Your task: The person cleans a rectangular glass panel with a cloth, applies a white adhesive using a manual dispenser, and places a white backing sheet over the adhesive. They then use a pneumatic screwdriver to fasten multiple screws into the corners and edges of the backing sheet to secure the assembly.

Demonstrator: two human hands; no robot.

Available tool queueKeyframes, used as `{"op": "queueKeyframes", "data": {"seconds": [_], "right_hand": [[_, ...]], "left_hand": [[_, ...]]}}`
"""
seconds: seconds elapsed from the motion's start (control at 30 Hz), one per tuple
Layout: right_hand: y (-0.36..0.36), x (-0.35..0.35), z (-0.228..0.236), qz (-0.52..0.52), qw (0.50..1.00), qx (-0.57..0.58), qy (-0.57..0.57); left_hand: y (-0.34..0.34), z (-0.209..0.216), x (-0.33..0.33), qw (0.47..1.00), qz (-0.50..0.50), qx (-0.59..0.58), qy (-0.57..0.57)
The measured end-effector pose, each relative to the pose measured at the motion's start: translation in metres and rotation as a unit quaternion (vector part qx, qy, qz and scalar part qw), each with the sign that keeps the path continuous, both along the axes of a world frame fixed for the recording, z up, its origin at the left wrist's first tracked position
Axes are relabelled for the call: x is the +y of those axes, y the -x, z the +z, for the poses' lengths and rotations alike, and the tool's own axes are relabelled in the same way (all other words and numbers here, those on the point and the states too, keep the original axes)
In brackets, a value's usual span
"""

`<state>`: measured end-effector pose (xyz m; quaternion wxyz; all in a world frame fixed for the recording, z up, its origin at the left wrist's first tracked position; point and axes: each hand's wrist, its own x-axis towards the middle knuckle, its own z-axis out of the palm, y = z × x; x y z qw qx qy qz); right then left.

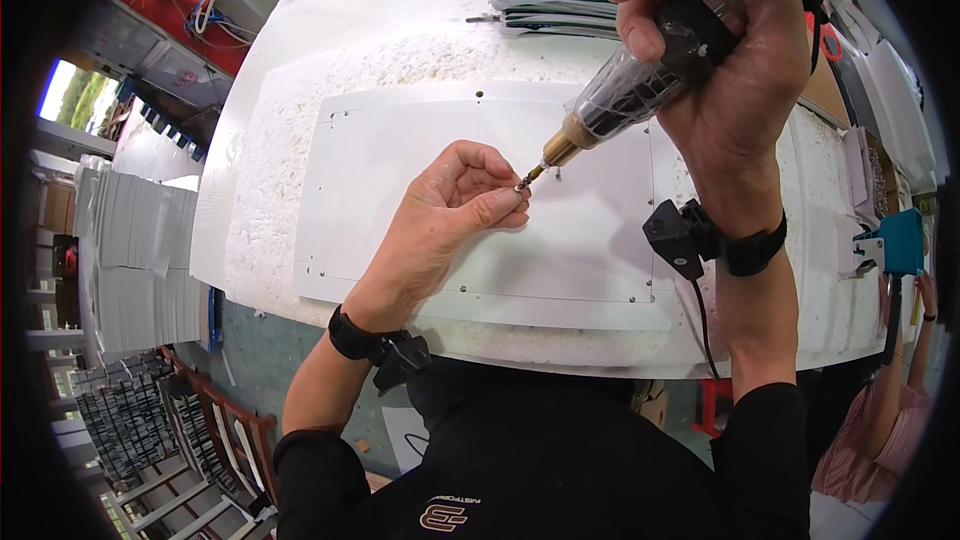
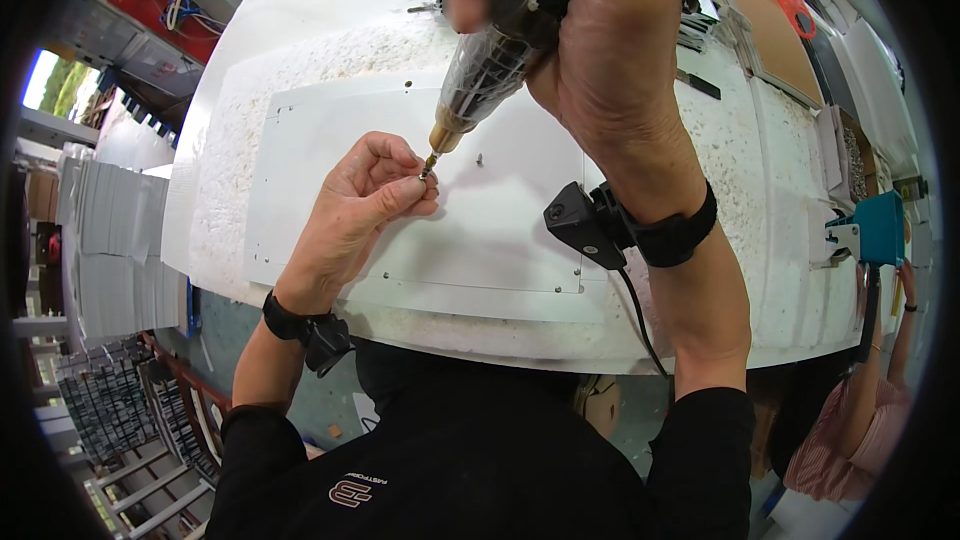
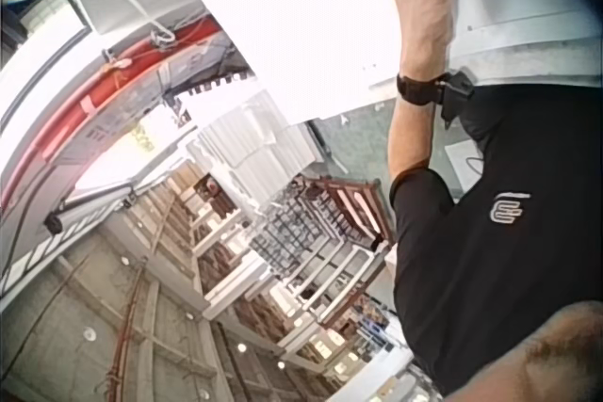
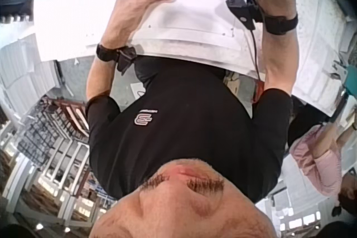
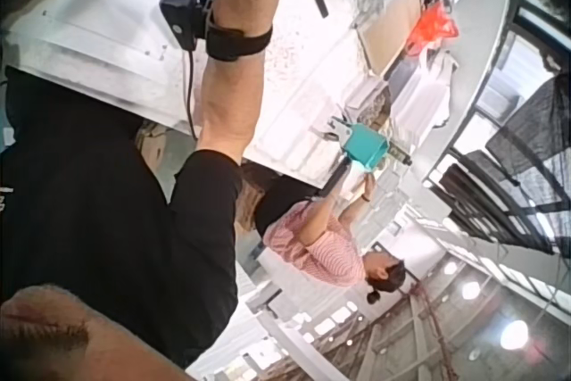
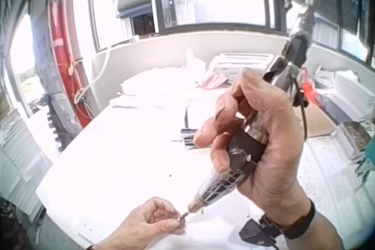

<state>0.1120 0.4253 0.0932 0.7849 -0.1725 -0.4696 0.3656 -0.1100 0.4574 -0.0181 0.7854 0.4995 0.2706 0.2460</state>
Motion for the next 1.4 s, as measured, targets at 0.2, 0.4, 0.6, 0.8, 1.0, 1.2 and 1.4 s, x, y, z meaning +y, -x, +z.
{"op": "queueKeyframes", "data": {"seconds": [0.2, 0.4, 0.6, 0.8, 1.0, 1.2, 1.4], "right_hand": [[0.009, -0.002, 0.001, 0.029, 0.999, 0.008, -0.017], [0.011, 0.019, 0.008, -0.013, 0.991, -0.125, 0.039], [0.04, 0.053, 0.014, -0.021, 0.976, -0.201, 0.087], [0.044, 0.084, -0.005, -0.027, 0.97, -0.23, 0.067], [0.044, 0.093, -0.008, -0.033, 0.969, -0.231, 0.085], [0.038, 0.094, -0.012, -0.026, 0.974, -0.208, 0.09], [0.036, 0.095, -0.014, -0.019, 0.974, -0.213, 0.079]], "left_hand": [[0.002, -0.005, 0.001, 0.999, -0.008, -0.021, 0.028], [0.0, 0.018, 0.021, 0.976, 0.001, 0.157, -0.149], [0.0, 0.017, 0.069, 0.872, -0.003, 0.229, -0.433], [-0.01, 0.004, 0.096, 0.847, -0.012, 0.26, -0.464], [-0.008, -0.003, 0.102, 0.84, 0.001, 0.248, -0.483], [-0.009, -0.001, 0.101, 0.841, -0.013, 0.277, -0.465], [-0.008, -0.003, 0.101, 0.822, -0.015, 0.264, -0.504]]}}
